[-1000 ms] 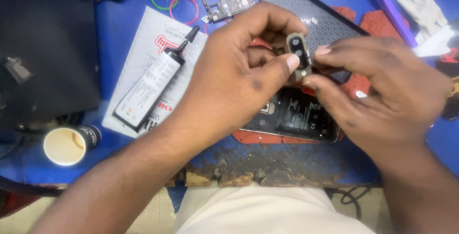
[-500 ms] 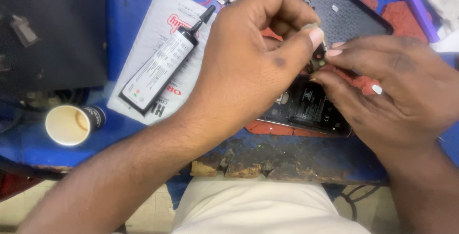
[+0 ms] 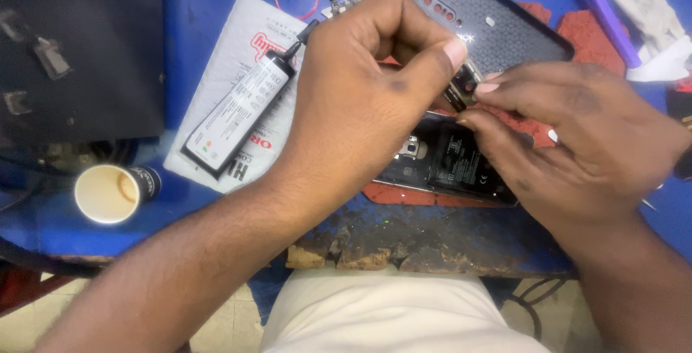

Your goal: The person works on the internal components of a disassembled smartphone placed on a workbench. They use tweezers and a screwdriver to manipulate small parts and connectors near the camera module and battery area.

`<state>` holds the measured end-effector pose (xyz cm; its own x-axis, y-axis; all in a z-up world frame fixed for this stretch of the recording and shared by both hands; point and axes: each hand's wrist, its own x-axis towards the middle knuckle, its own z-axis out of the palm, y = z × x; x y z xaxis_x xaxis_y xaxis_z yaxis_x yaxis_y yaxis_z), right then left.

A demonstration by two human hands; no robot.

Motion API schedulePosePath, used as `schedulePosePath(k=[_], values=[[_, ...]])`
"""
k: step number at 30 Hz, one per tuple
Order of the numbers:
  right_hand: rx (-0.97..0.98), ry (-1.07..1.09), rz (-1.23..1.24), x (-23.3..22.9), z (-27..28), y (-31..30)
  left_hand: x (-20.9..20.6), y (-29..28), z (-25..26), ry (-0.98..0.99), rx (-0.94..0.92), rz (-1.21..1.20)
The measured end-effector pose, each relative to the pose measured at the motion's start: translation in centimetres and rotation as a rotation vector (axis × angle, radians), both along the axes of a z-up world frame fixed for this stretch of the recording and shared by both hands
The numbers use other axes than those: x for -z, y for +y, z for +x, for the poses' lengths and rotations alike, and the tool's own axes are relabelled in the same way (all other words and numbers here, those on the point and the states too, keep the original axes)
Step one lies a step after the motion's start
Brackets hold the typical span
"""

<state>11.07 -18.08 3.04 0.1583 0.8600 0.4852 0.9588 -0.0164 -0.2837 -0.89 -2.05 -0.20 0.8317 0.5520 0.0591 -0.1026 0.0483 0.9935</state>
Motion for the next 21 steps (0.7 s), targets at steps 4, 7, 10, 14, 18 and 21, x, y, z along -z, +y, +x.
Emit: schedulePosePath(k=[4, 7, 10, 14, 18, 21], values=[[-0.012, 0.04, 0.018, 0.5, 0.2, -0.2, 0.2, -0.1, -0.2, 0.005, 0.031, -0.077], [0.017, 0.048, 0.023, 0.7, 0.4, -0.7, 0.1, 0.0, 0.0, 0.023, 0.065, -0.128], [0.035, 0.037, 0.021, 0.8, 0.4, -1.1, -0.2, 0.0, 0.0, 0.051, 0.017, 0.038], [-0.004, 0.106, 0.009, 0.4, 0.5, -0.8, 0.0, 0.7, -0.5, -0.134, -0.101, 0.158], [-0.044, 0.118, -0.051, 0.0, -0.5, 0.0, 0.5, 2.1, -1.6, -0.281, -0.29, 0.305], [-0.088, 0.144, -0.083, 0.0, -1.3, 0.8, -1.0, 2.9, -3.1, -0.274, -0.476, 0.621]])
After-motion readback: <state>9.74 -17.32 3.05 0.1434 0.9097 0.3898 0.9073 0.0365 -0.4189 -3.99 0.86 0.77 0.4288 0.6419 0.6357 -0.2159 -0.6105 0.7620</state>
